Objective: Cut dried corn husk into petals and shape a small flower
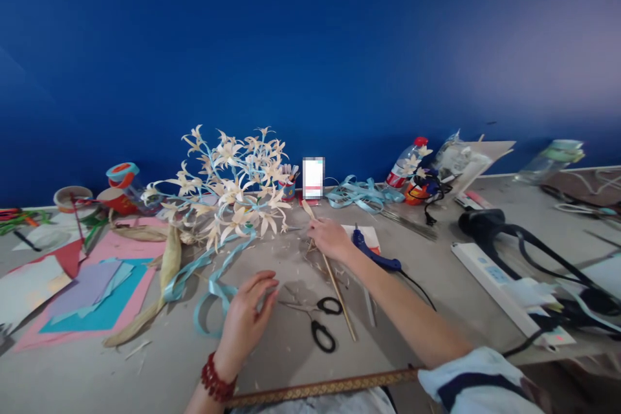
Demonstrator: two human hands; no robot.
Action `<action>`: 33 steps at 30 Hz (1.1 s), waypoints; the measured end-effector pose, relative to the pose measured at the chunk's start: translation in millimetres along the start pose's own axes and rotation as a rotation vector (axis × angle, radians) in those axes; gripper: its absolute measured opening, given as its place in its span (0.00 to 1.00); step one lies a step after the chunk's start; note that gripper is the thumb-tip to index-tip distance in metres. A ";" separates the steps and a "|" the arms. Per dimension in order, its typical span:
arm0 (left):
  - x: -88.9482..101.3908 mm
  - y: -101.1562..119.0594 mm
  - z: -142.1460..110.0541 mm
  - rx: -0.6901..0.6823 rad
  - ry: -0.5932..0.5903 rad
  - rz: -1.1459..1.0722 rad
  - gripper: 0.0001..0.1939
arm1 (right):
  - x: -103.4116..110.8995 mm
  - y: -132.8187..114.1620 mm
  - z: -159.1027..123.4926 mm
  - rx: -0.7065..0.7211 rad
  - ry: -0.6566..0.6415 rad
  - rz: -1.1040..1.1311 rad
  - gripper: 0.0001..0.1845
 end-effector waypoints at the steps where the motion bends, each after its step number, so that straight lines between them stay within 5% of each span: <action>1: 0.8 -0.8 0.3 0.012 0.005 -0.004 0.10 | 3.1 0.8 1.1 0.006 0.008 0.017 0.12; 11: 2.9 -9.3 -1.8 0.050 0.066 -0.021 0.10 | 59.2 21.1 -37.1 -0.093 0.301 0.406 0.08; 14: -2.1 4.6 2.8 -0.025 0.029 -0.011 0.19 | 67.5 11.4 -60.6 -0.129 0.447 0.742 0.07; 18: -2.9 35.6 18.0 -0.151 0.037 -0.012 0.23 | 58.1 -25.3 -80.1 -0.108 0.214 1.215 0.05; 22: -8.3 44.9 27.9 -0.086 -0.018 -0.181 0.08 | 39.0 -48.4 -87.0 -0.153 0.085 1.389 0.07; 25: -14.2 35.2 23.2 0.050 -0.034 -0.339 0.15 | 22.8 -42.6 -91.5 -0.222 0.114 1.256 0.07; 33: -21.0 27.7 6.5 0.268 0.048 -0.569 0.21 | -13.4 -15.5 -113.0 -0.258 -0.021 0.337 0.07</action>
Point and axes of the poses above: each hand's wrist, its own z-axis towards the middle knuckle, its own x-axis out of the back of the hand, y = z × x, the point moved 5 cm from there along z, towards the middle knuckle, and after that the axes turned 7 degrees about -x, right-handed, at the moved point
